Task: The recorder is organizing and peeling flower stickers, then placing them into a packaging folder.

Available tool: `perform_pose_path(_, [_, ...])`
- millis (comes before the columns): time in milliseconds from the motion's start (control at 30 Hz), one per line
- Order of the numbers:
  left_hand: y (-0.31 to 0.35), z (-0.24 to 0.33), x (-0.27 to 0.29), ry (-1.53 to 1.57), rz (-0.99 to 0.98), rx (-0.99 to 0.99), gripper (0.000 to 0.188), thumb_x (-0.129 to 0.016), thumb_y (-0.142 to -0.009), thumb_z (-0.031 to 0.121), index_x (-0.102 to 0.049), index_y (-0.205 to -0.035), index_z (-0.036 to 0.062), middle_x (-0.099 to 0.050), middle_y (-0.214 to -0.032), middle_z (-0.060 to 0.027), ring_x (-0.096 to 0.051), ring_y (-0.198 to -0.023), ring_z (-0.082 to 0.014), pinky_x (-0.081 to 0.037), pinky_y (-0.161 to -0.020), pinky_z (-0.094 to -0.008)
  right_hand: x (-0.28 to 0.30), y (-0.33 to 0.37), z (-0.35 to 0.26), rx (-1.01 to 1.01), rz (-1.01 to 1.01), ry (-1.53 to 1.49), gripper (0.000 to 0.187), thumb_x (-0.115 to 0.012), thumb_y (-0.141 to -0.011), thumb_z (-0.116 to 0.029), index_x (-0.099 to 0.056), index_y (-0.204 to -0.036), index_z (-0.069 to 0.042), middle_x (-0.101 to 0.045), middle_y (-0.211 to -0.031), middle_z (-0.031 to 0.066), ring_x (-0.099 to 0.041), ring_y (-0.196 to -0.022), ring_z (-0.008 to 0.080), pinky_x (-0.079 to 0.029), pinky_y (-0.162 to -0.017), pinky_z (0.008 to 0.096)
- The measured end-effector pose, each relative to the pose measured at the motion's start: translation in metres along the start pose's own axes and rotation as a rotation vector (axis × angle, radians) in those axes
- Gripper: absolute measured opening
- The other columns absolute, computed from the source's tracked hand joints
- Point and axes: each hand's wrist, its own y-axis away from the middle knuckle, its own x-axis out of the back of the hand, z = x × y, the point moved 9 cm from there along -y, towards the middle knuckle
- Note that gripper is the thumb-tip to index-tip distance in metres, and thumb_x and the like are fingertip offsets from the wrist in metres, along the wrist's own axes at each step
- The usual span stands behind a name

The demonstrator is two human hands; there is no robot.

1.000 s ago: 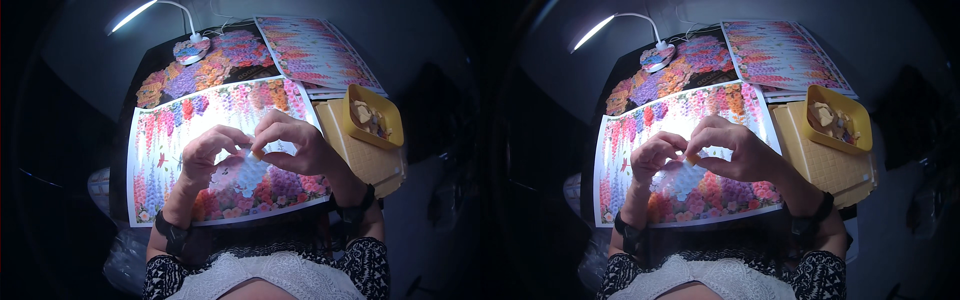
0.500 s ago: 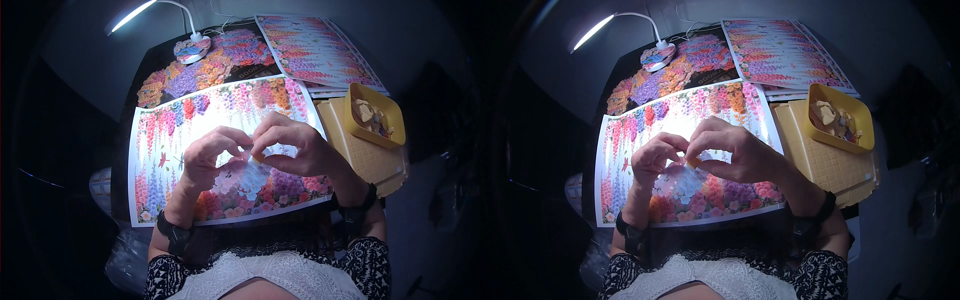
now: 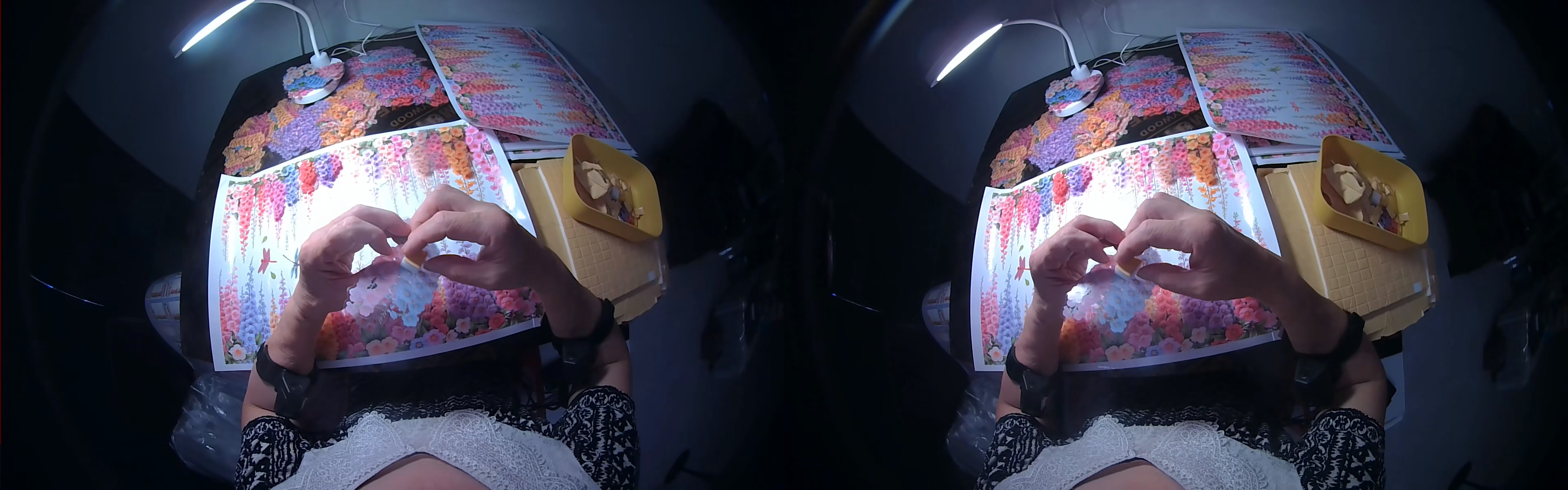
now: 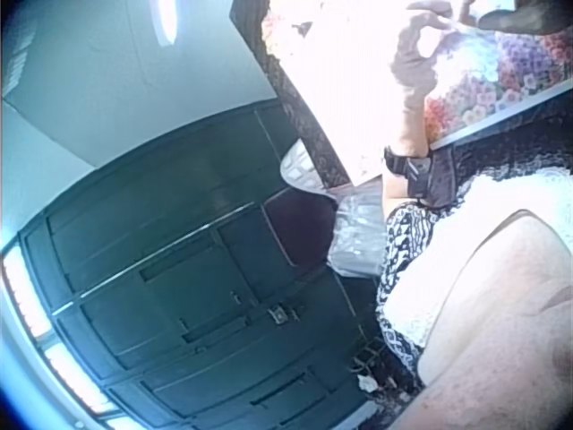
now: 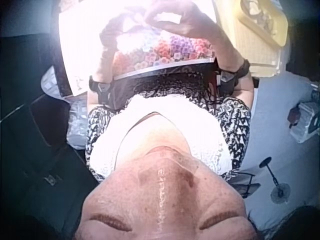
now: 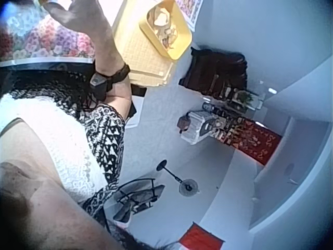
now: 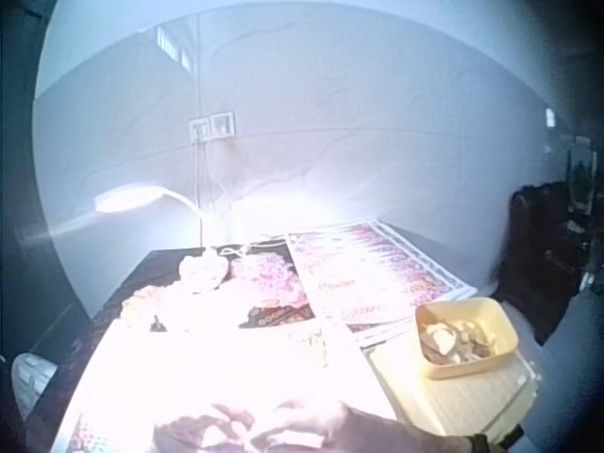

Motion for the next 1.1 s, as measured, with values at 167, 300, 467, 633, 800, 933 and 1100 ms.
perform_pose_path(167, [0.0,0.0,0.004,0.016,0.051,0.027,0.019,-0.074,-0.076,0.003,-0.059,-0.087,-0.001,-0.064,-0.099,-0.0173,-0.064,-0.093,-0.0235,-0.051,-0.08,-0.0335,0.004,0.0,-0.004,0.022,0.026,0.017,0.031,-0.068,-0.073,0.009,-0.065,-0.101,-0.002,-0.059,-0.095,0.0075,-0.058,-0.091,0.019,-0.046,-0.079,0.0299])
perform_pose_path(300, [-0.001,0.008,0.005,-0.147,0.066,-0.032,0.019,-0.075,-0.076,0.005,-0.059,-0.085,0.0005,-0.064,-0.099,-0.0172,-0.065,-0.092,-0.0246,-0.052,-0.079,-0.034,0.019,0.001,-0.004,0.016,0.094,0.075,0.026,-0.067,-0.075,0.006,-0.064,-0.1,-0.001,-0.059,-0.094,0.0073,-0.058,-0.09,0.0181,-0.046,-0.079,0.0292])
perform_pose_path(467, [-0.003,0.014,0.0,-0.393,0.041,-0.086,0.019,-0.075,-0.076,0.008,-0.058,-0.084,0.0032,-0.065,-0.1,-0.0152,-0.066,-0.091,-0.0251,-0.053,-0.076,-0.0336,0.026,0.003,-0.002,0.001,0.154,0.06,0.022,-0.068,-0.077,0.003,-0.067,-0.098,-0.005,-0.058,-0.087,0.0054,-0.057,-0.088,0.0192,-0.046,-0.077,0.0317])
perform_pose_path(633, [-0.003,0.012,0.001,-0.388,0.041,-0.073,0.018,-0.074,-0.077,0.008,-0.057,-0.084,0.0034,-0.065,-0.1,-0.0147,-0.066,-0.091,-0.0252,-0.053,-0.076,-0.0333,0.012,0.001,-0.004,0.016,0.072,0.144,0.016,-0.07,-0.078,0.001,-0.069,-0.091,-0.007,-0.057,-0.088,0.0053,-0.057,-0.085,0.0188,-0.046,-0.074,0.0316])
perform_pose_path(800, [-0.004,0.01,0.002,-0.387,0.048,-0.064,0.018,-0.073,-0.076,0.006,-0.057,-0.084,0.0032,-0.065,-0.1,-0.0143,-0.066,-0.09,-0.0255,-0.053,-0.075,-0.0328,0.02,0.003,0.006,-0.043,0.145,0.084,0.016,-0.07,-0.077,0.001,-0.068,-0.092,-0.006,-0.057,-0.087,0.0062,-0.057,-0.085,0.0198,-0.047,-0.073,0.0324])
perform_pose_path(933, [-0.006,0.011,-0.004,-0.517,0.003,-0.063,0.017,-0.072,-0.077,0.005,-0.057,-0.084,0.003,-0.065,-0.099,-0.0131,-0.066,-0.088,-0.0249,-0.053,-0.075,-0.0322,0.017,0.004,0.007,-0.042,0.091,0.215,0.016,-0.071,-0.076,0.001,-0.064,-0.089,-0.004,-0.057,-0.089,0.0066,-0.056,-0.085,0.0194,-0.045,-0.074,0.0311])
perform_pose_path(1100, [-0.005,0.009,-0.006,-0.53,-0.029,-0.065,0.02,-0.074,-0.074,0.003,-0.057,-0.085,0.0013,-0.064,-0.099,-0.0154,-0.065,-0.089,-0.0238,-0.052,-0.075,-0.0321,0.012,0.002,0.007,-0.048,0.074,0.264,0.016,-0.074,-0.073,-0.004,-0.06,-0.081,-0.004,-0.057,-0.083,0.0086,-0.057,-0.083,0.0258,-0.045,-0.074,0.0361])
